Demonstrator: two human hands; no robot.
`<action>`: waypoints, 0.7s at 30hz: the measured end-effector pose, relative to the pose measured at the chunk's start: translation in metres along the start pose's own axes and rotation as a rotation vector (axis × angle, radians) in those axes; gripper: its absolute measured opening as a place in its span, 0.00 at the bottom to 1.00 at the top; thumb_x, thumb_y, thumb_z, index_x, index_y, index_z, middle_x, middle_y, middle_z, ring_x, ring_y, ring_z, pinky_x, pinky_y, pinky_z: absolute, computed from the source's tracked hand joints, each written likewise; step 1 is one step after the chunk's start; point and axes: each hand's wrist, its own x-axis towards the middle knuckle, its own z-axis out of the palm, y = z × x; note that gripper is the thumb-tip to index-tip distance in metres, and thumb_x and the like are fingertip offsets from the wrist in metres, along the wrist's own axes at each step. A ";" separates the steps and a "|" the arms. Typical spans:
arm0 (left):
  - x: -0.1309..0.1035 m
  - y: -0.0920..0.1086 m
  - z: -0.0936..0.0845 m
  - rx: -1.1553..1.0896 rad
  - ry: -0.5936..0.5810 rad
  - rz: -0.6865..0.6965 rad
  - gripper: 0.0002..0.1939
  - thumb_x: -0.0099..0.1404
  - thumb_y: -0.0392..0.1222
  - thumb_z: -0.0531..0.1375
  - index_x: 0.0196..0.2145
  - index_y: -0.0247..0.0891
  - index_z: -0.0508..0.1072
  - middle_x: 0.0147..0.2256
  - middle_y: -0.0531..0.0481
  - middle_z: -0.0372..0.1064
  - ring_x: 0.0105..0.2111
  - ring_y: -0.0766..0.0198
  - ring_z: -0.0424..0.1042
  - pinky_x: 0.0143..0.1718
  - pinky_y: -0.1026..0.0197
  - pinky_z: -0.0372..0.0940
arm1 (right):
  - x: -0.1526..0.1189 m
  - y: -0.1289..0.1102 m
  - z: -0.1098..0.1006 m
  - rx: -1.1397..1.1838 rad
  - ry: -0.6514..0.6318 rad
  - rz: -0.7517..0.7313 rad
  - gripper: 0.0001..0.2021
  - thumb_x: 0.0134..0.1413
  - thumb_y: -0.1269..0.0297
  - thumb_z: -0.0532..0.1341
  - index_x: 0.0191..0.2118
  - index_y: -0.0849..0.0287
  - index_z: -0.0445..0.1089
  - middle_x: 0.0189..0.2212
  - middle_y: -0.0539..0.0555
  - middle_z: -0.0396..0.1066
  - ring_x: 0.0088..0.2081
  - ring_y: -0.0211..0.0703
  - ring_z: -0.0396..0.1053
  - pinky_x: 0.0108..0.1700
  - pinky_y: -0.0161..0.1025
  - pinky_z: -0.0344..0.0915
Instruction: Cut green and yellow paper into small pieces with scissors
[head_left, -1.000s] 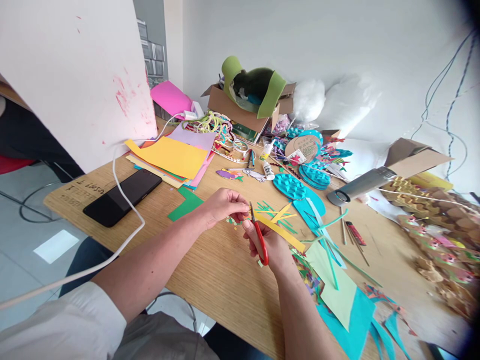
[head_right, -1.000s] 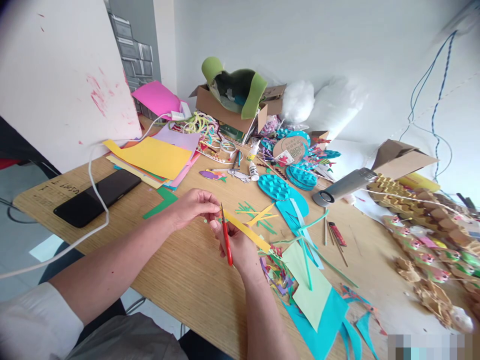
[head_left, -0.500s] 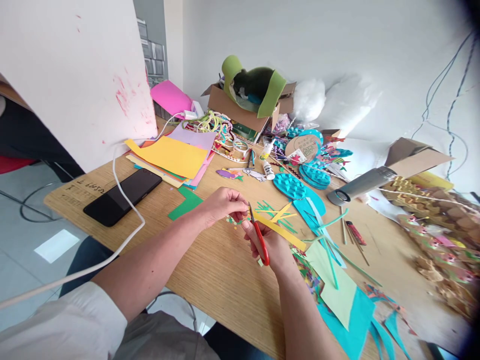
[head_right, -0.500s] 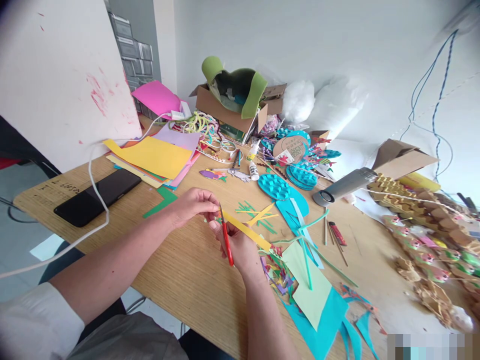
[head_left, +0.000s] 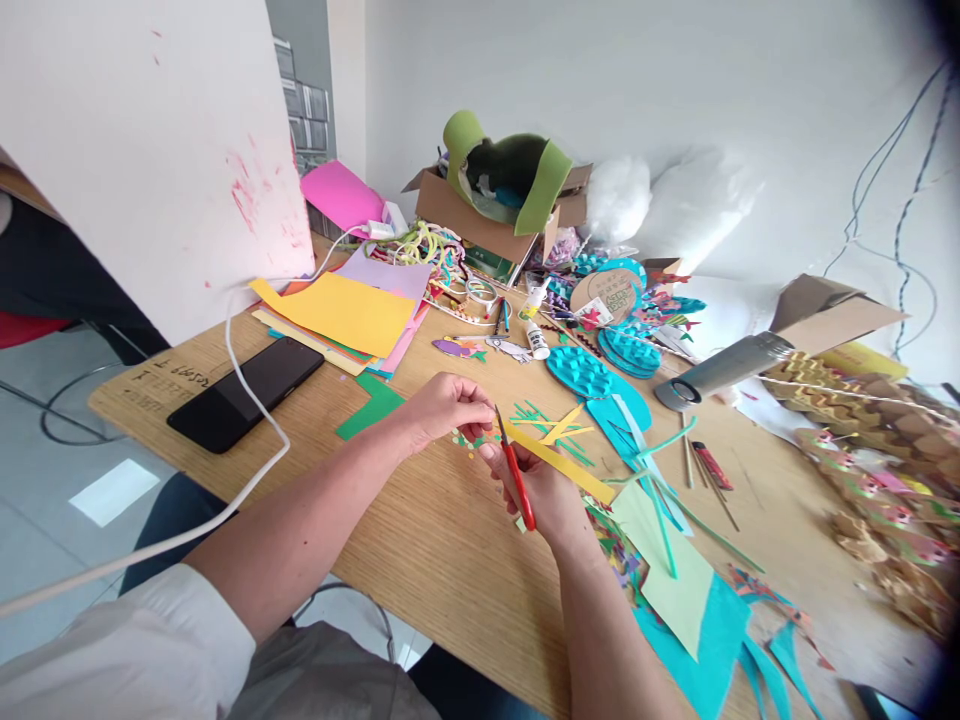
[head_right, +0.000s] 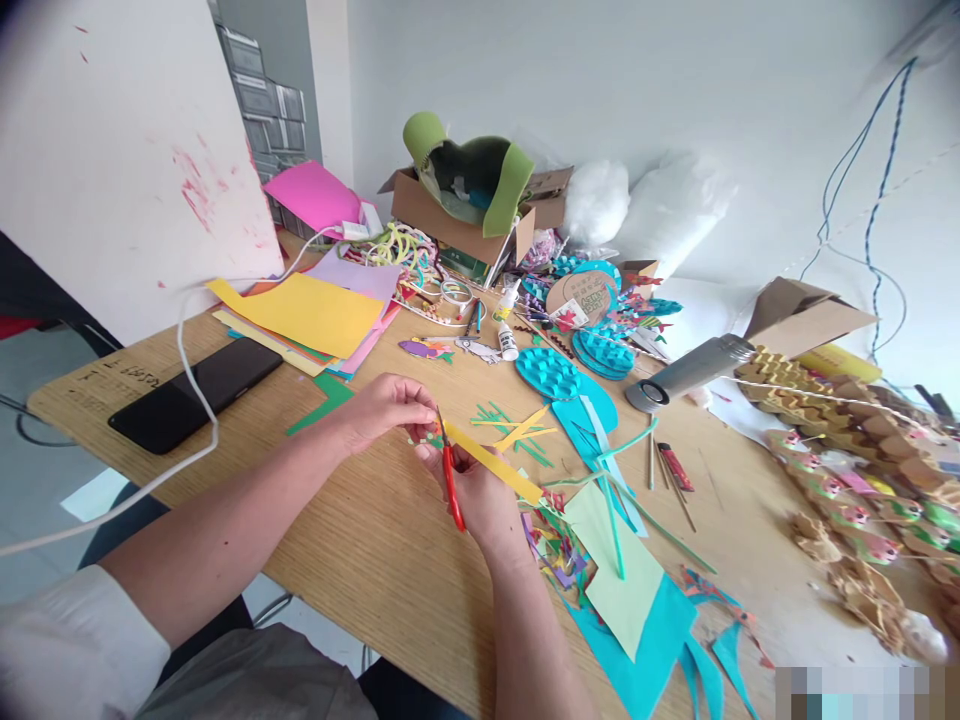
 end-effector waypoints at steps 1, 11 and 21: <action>0.000 0.000 0.000 -0.002 0.004 -0.003 0.03 0.48 0.35 0.63 0.22 0.32 0.72 0.20 0.50 0.72 0.19 0.68 0.69 0.24 0.64 0.64 | 0.000 0.000 0.000 0.001 0.000 0.000 0.27 0.48 0.41 0.61 0.16 0.57 0.55 0.10 0.48 0.60 0.12 0.34 0.58 0.15 0.32 0.52; -0.002 0.003 0.000 -0.105 -0.004 0.028 0.06 0.47 0.38 0.65 0.23 0.32 0.73 0.21 0.51 0.71 0.20 0.68 0.69 0.24 0.64 0.64 | 0.002 -0.005 -0.002 0.108 0.058 0.044 0.25 0.45 0.44 0.65 0.16 0.57 0.57 0.09 0.46 0.59 0.12 0.34 0.57 0.16 0.32 0.52; -0.005 -0.007 0.016 -0.195 0.013 -0.005 0.09 0.47 0.40 0.69 0.25 0.33 0.75 0.21 0.53 0.71 0.22 0.69 0.69 0.28 0.65 0.63 | 0.003 -0.017 -0.001 0.435 0.217 -0.032 0.14 0.44 0.52 0.66 0.24 0.59 0.69 0.20 0.51 0.69 0.23 0.40 0.68 0.26 0.34 0.64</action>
